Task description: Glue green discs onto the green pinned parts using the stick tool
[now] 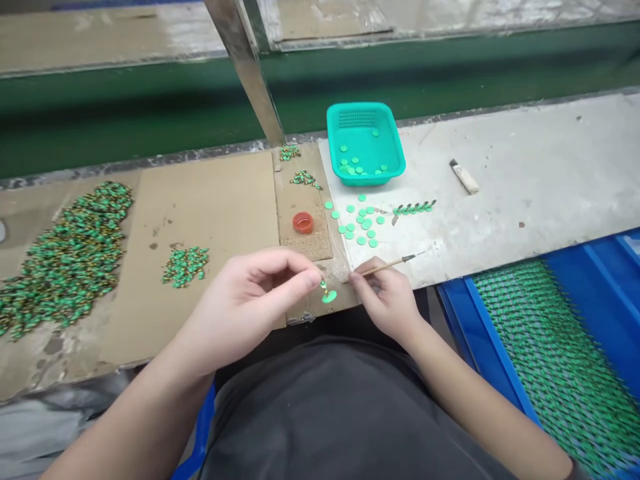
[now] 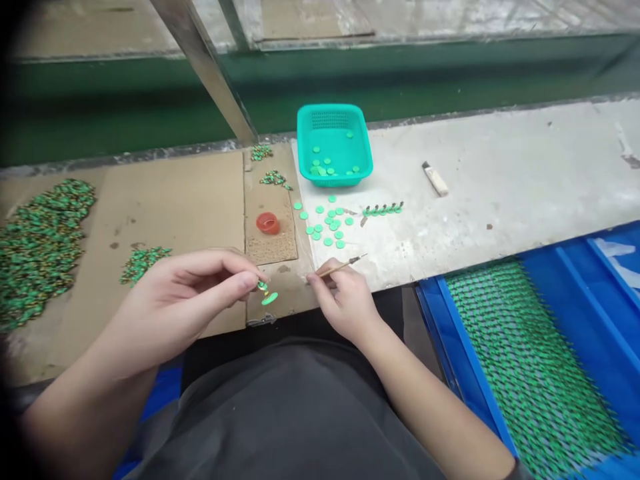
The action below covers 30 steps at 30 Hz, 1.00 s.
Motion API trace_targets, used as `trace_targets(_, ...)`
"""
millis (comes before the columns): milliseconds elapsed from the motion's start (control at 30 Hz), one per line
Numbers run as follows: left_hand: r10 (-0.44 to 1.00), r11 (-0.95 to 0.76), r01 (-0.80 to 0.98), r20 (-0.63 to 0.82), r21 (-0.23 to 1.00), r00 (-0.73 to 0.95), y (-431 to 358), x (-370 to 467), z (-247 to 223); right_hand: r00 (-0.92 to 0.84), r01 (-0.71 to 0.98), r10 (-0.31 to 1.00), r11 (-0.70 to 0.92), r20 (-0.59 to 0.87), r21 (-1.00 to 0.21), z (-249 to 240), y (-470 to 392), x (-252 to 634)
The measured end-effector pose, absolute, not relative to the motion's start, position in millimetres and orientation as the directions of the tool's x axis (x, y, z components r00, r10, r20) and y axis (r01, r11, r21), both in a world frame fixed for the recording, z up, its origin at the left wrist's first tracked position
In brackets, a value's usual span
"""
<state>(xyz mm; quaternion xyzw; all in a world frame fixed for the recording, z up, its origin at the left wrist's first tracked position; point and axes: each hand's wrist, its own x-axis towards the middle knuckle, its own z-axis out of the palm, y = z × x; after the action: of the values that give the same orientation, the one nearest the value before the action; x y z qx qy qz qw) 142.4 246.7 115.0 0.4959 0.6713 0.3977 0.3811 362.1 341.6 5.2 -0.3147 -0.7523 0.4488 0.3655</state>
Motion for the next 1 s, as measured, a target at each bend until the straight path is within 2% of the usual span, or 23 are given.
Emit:
trace_targets(200,0.977,0.114,0.429,-0.023,0.896,-0.212,247,145,132,-0.545,0.171,0.804,0.384,0.238,-0.908,5,341,360)
trace_targets(833,0.974,0.13,0.462,-0.026,0.877,-0.225,249,148,130,-0.553,0.161,0.794,0.397,0.25,-0.904,5,342,361)
trace_targets(933,0.974,0.096,0.518,0.027,0.85,-0.224,253,150,121,-0.561,0.162,0.793,0.387,0.238,-0.908,5,342,362)
trace_targets(1000,0.97,0.037,0.59,0.114,0.807,-0.217,256,150,106,-0.559,0.166,0.8,0.367,0.219,-0.915,5,343,362)
